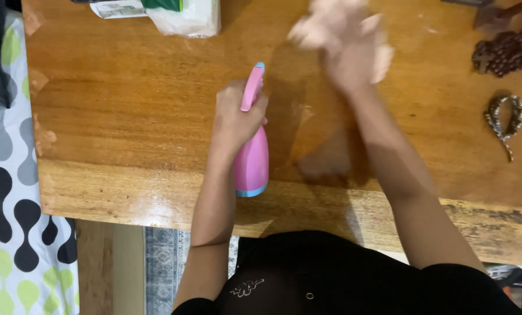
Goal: Wiping a wooden table with a spray bottle and cloth, moving various items to clean underneath them.
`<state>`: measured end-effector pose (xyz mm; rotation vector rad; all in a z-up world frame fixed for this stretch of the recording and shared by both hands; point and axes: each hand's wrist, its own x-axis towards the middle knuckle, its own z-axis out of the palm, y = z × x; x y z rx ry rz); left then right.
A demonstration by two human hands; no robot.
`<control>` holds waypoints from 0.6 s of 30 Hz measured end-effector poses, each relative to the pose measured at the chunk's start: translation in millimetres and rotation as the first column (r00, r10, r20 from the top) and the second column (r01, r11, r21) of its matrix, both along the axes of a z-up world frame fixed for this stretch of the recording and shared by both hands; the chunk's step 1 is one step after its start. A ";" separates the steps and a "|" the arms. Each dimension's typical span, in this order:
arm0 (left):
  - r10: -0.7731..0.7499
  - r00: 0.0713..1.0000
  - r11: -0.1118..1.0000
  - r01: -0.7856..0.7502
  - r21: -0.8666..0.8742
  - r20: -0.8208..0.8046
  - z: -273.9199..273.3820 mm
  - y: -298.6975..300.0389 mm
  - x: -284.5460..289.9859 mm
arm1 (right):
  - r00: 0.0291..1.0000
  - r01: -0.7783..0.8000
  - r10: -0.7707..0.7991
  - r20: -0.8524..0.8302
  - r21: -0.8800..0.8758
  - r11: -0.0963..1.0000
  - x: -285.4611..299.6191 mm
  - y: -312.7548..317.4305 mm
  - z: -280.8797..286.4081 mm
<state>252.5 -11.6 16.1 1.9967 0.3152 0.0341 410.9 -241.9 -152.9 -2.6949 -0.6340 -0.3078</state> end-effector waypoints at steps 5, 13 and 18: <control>-0.041 0.989 0.961 -0.001 0.278 0.143 -19.4 -7.3 2.6 | 0.988 0.148 -0.150 0.039 0.052 0.988 -4.2 9.4 41.0; -0.074 0.984 0.967 0.032 0.253 0.160 -11.1 -9.3 7.5 | 0.997 0.005 -0.013 0.076 0.105 0.994 -58.2 -24.8 53.4; -0.076 0.984 0.974 0.038 0.223 0.164 -9.5 -17.5 8.4 | 0.986 -0.143 0.130 0.102 0.136 0.980 43.7 -40.3 37.4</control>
